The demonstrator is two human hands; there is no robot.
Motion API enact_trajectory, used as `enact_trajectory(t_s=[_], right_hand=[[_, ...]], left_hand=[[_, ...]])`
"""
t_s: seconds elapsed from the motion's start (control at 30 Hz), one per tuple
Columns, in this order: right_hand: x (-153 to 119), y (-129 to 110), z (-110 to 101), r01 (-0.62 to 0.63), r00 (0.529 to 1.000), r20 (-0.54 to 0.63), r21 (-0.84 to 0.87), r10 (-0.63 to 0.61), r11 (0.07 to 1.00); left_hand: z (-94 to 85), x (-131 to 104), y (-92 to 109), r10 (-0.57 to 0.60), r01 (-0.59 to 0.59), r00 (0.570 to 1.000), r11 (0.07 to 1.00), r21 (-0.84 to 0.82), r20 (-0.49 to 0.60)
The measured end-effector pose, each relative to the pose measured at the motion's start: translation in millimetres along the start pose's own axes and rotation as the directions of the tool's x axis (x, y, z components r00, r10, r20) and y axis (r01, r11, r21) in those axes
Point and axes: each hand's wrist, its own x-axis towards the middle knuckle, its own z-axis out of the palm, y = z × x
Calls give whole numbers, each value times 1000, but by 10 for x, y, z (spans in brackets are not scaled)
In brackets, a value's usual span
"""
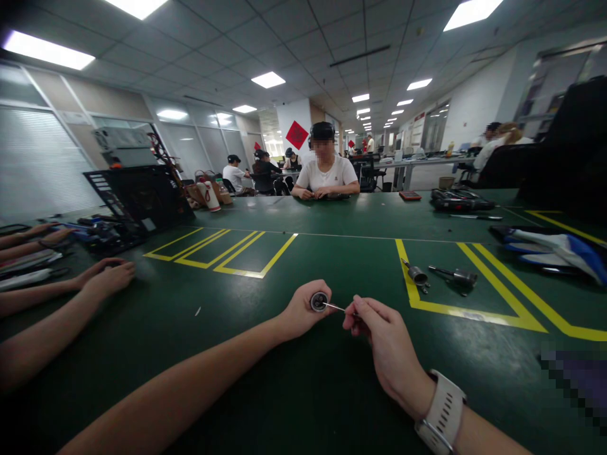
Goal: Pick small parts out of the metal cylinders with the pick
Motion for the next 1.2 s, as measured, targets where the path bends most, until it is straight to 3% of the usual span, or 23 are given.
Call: enact_trajectory(t_s=[0.1,0.2,0.3,0.47,0.6,0.7,0.9,1.0,1.2], right_hand=[[-28,-6,13,88,996,-6,-169,-90,982],[-67,-37,26,179,983,37,-398,-179,900],[-89,-57,40,197,980,75,-465,-184,863],[-52,-11,41,71,997,0,-193,-72,979],[-26,-1,41,-56,998,-39,49,58,997],[-25,-14,28,-62,997,-38,37,63,997],[-26,-25,-2,75,997,13,-282,-74,956],[-17,-21,7,22,1000,17,-204,-19,979],[15,-11,25,-175,984,6,136,175,975]], left_hand=[[13,5,-23,-18,19,1000,998,57,-11],[17,6,-26,-33,37,999,992,124,-34],[13,-1,-16,-14,21,999,987,158,-45],[-2,-12,1,-11,15,1000,989,147,-30],[-11,-4,10,-5,8,1000,995,101,-27],[-10,-1,9,-4,5,1000,995,103,-18],[3,-21,0,43,-41,999,976,213,-3],[5,-23,-13,65,-64,998,972,224,3],[8,-3,-30,60,-55,998,985,165,-27]])
